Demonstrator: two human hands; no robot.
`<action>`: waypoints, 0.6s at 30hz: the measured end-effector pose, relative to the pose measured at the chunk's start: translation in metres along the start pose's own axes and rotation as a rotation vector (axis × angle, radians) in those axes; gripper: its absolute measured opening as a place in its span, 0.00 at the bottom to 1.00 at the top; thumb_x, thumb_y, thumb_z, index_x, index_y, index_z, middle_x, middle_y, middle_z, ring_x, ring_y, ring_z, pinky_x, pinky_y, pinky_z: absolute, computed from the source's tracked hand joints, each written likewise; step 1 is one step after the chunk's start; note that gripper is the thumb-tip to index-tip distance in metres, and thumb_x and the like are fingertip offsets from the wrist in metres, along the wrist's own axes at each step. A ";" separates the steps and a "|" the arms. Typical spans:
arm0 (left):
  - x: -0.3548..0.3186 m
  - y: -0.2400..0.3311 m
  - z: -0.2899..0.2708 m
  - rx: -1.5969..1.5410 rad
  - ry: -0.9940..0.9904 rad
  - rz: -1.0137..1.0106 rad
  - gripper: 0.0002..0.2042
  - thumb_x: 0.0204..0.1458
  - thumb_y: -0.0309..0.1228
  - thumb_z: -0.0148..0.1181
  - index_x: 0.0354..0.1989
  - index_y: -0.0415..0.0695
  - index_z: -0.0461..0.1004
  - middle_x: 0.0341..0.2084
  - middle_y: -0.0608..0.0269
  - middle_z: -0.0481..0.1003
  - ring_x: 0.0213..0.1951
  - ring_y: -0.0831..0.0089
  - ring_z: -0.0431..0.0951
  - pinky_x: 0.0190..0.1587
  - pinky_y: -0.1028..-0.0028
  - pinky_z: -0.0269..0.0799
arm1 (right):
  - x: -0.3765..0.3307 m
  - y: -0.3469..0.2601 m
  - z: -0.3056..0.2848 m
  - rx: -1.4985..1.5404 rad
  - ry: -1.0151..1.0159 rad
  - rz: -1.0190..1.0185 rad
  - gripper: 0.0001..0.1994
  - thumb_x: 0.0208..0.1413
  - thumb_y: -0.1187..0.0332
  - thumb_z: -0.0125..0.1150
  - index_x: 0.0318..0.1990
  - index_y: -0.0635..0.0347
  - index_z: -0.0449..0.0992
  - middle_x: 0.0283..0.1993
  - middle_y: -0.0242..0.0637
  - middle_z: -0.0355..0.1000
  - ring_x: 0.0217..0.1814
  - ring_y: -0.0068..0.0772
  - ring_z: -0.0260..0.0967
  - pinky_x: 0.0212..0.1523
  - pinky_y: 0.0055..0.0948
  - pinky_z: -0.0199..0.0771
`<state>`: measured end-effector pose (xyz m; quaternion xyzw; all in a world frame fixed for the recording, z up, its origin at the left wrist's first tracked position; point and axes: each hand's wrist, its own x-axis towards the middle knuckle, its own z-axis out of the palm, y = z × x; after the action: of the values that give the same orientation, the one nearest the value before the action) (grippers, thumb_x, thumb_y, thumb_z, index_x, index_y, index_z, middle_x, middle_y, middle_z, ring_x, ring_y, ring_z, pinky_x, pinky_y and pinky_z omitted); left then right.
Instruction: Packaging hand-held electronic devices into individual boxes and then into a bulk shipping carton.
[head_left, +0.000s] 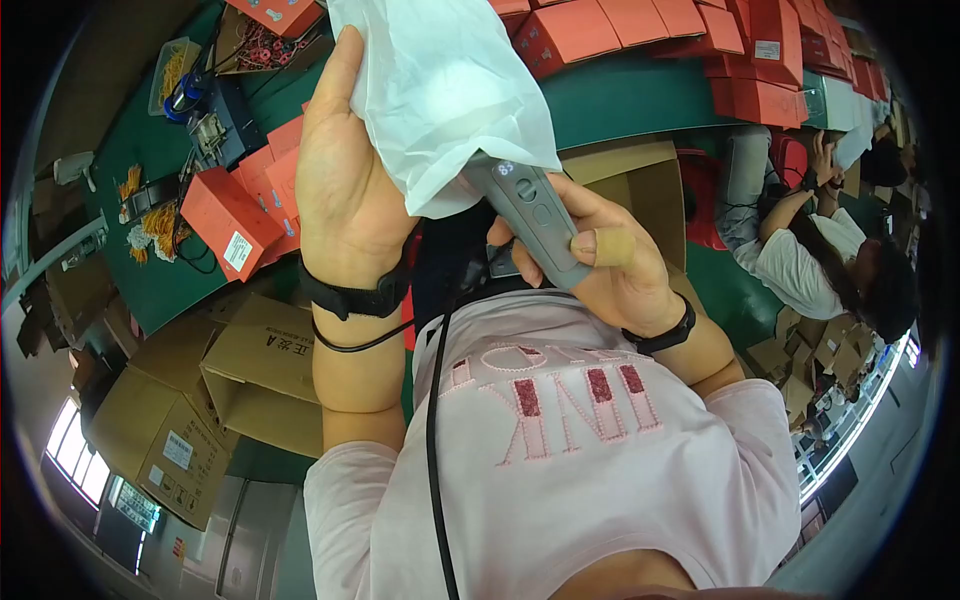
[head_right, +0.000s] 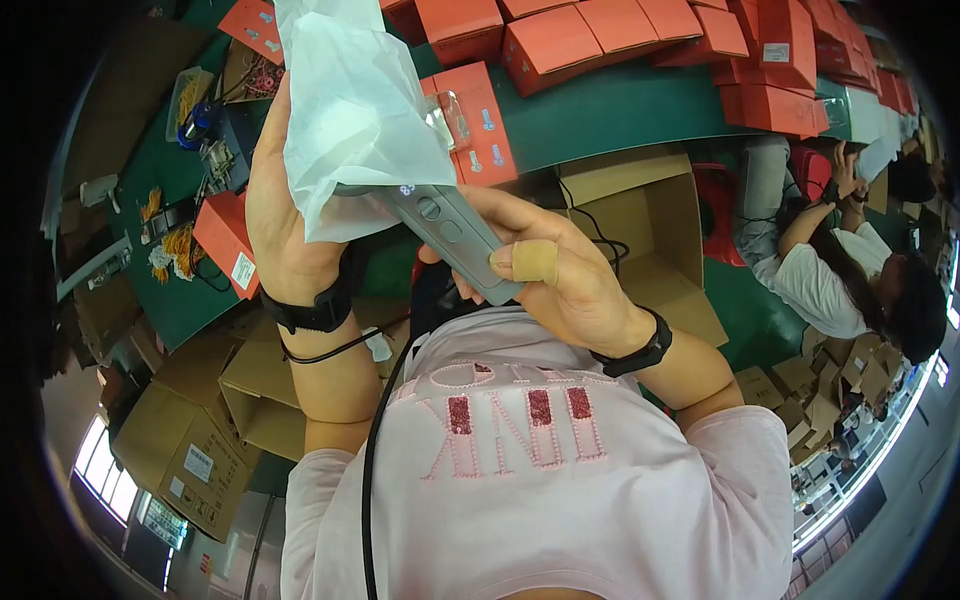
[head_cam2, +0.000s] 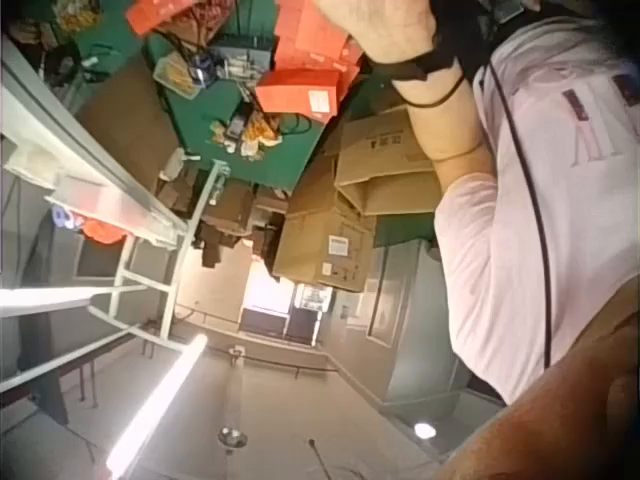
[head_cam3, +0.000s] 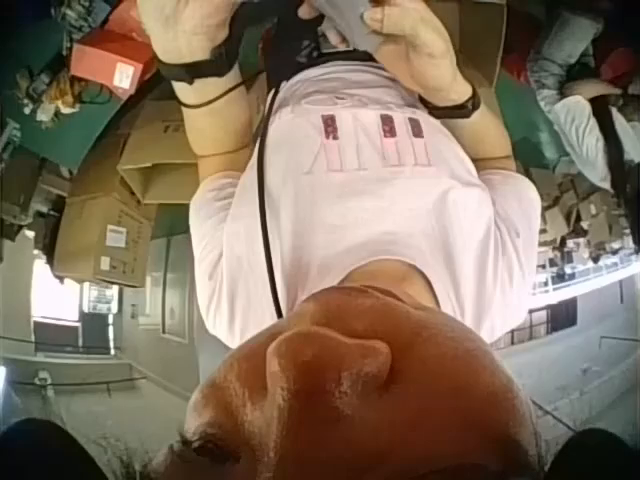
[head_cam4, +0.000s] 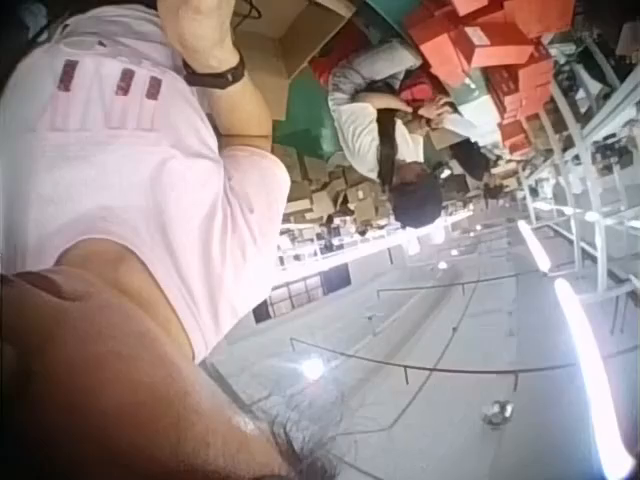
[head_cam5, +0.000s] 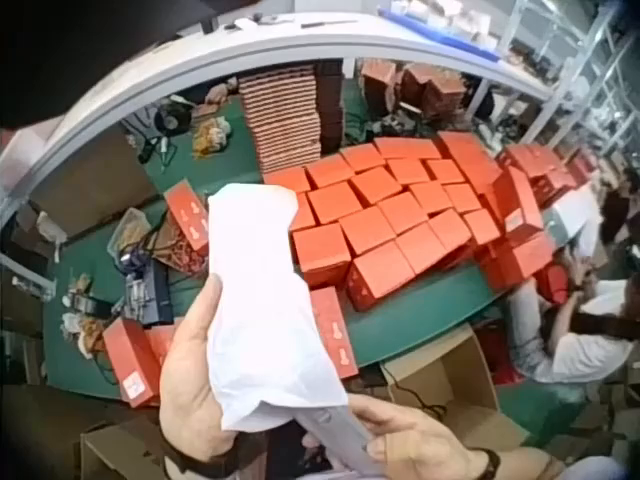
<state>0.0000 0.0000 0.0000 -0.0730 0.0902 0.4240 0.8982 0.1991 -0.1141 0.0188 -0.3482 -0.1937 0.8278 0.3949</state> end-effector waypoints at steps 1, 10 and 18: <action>0.000 -0.001 0.001 0.007 0.011 -0.004 0.22 0.66 0.43 0.42 0.60 0.40 0.64 0.52 0.55 0.73 0.53 0.58 0.75 0.56 0.58 0.71 | -0.001 0.000 0.002 0.006 0.016 0.003 0.36 0.51 0.58 0.53 0.66 0.67 0.56 0.52 0.50 0.69 0.39 0.31 0.66 0.43 0.29 0.67; 0.004 -0.011 -0.002 -0.017 0.014 -0.047 0.22 0.67 0.43 0.39 0.60 0.38 0.63 0.53 0.55 0.72 0.52 0.59 0.74 0.56 0.59 0.70 | -0.014 0.010 0.003 -0.091 0.088 -0.101 0.37 0.55 0.63 0.57 0.70 0.66 0.50 0.59 0.55 0.65 0.46 0.34 0.69 0.49 0.32 0.69; 0.018 -0.027 0.005 0.056 0.098 -0.032 0.17 0.66 0.34 0.42 0.55 0.35 0.68 0.47 0.51 0.76 0.47 0.59 0.78 0.51 0.60 0.74 | -0.025 0.007 -0.012 -0.072 0.074 -0.116 0.38 0.57 0.61 0.58 0.70 0.64 0.48 0.60 0.55 0.64 0.49 0.34 0.70 0.52 0.32 0.69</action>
<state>0.0326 -0.0030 0.0022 -0.0699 0.1450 0.4026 0.9011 0.2149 -0.1376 0.0170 -0.3807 -0.2285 0.7827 0.4363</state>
